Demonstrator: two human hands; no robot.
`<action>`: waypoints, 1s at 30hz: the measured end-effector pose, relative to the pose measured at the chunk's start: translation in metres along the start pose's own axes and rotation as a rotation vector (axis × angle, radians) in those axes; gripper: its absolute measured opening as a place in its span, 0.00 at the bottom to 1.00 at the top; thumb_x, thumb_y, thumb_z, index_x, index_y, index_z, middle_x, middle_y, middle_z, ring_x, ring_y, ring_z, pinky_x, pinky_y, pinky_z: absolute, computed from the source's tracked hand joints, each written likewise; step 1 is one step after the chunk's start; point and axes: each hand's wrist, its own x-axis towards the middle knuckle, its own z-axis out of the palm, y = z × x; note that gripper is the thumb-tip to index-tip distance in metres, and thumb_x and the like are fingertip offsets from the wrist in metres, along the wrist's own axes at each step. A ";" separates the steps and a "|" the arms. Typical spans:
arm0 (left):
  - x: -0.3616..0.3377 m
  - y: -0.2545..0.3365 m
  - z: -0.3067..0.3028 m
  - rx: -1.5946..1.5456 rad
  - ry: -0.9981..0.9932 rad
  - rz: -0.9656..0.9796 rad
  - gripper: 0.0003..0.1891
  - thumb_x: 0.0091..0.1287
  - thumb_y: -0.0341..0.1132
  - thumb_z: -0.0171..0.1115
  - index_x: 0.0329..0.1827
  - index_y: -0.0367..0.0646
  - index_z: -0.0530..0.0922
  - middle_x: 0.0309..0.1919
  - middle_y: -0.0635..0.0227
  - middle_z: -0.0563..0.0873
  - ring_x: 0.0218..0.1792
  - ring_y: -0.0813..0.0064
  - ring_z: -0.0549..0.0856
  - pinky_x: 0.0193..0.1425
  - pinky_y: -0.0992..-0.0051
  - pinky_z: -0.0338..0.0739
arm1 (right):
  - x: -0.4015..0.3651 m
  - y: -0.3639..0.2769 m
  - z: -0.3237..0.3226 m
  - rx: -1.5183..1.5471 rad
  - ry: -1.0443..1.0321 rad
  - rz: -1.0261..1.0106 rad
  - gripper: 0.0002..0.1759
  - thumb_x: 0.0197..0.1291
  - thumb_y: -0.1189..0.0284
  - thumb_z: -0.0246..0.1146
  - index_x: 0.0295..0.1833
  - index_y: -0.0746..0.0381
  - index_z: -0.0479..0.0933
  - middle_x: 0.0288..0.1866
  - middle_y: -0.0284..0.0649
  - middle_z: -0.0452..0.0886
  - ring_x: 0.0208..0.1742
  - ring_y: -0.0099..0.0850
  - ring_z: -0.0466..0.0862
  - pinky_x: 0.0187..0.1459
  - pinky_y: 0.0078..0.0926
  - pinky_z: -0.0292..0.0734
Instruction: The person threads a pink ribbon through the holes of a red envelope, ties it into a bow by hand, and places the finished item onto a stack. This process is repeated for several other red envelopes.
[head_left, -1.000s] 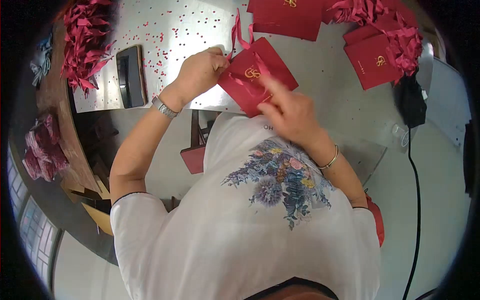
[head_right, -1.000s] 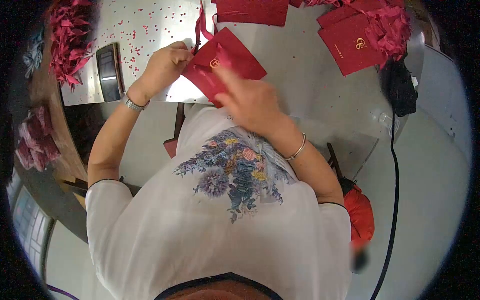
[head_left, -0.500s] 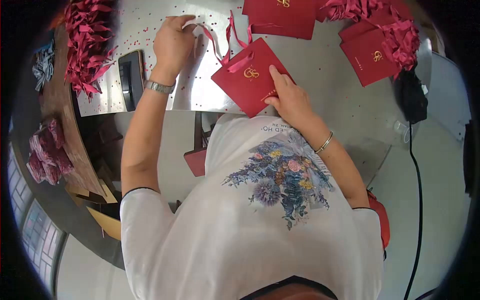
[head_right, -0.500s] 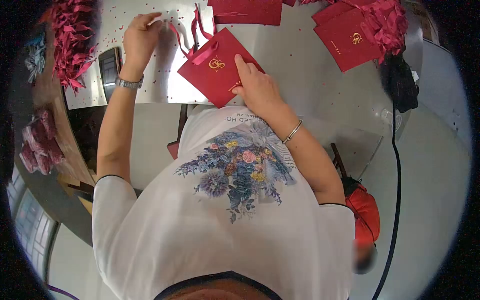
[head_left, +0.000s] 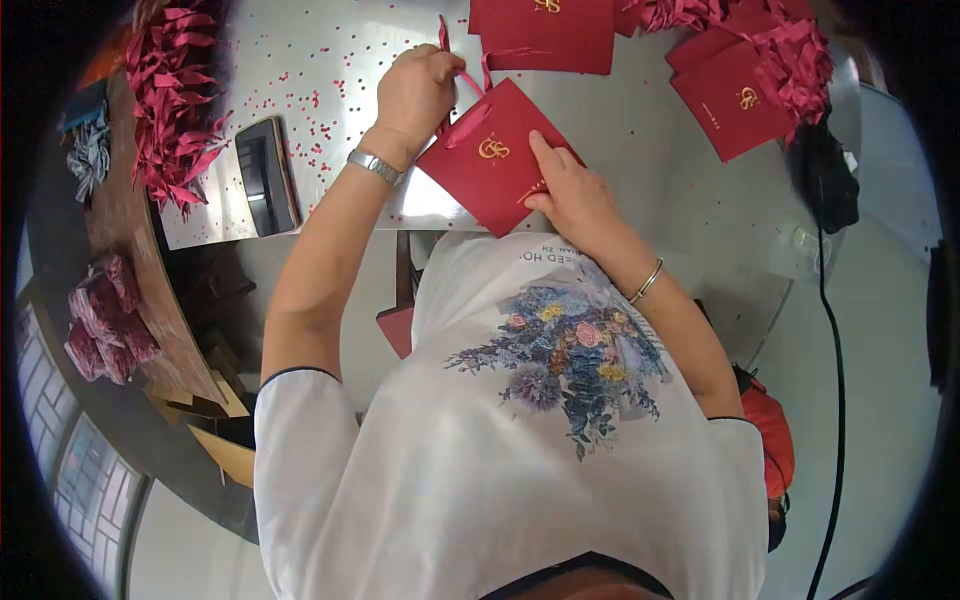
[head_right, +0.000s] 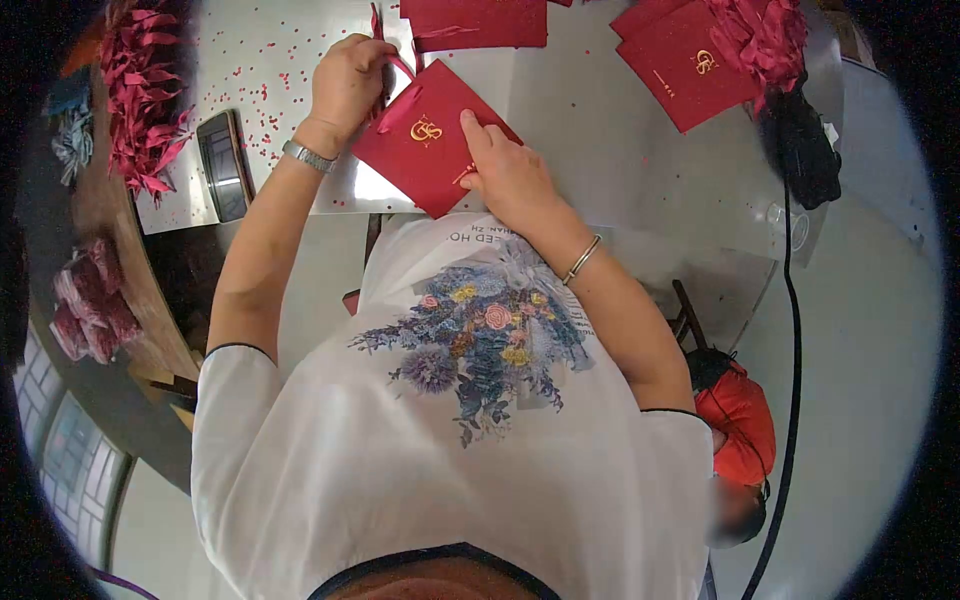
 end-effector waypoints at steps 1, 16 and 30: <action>0.000 0.000 0.002 -0.002 0.000 0.002 0.09 0.54 0.26 0.60 0.36 0.47 0.86 0.36 0.64 0.85 0.39 0.60 0.84 0.43 0.65 0.81 | 0.000 0.001 0.000 -0.001 0.002 0.003 0.46 0.51 0.67 0.69 0.74 0.61 0.55 0.53 0.49 0.73 0.50 0.49 0.79 0.48 0.43 0.77; -0.048 0.014 -0.040 -0.021 0.131 -0.304 0.12 0.63 0.34 0.60 0.46 0.40 0.82 0.38 0.52 0.84 0.43 0.53 0.82 0.49 0.61 0.77 | -0.003 0.001 0.002 -0.018 0.064 0.009 0.43 0.54 0.64 0.68 0.72 0.61 0.57 0.53 0.49 0.75 0.48 0.48 0.81 0.48 0.45 0.77; -0.080 0.075 -0.053 -1.008 -0.059 -0.514 0.09 0.64 0.18 0.59 0.44 0.38 0.75 0.37 0.74 0.81 0.36 0.85 0.78 0.43 0.83 0.75 | -0.017 0.016 -0.038 0.220 0.606 0.013 0.23 0.57 0.68 0.64 0.58 0.62 0.73 0.49 0.49 0.78 0.49 0.48 0.78 0.53 0.41 0.73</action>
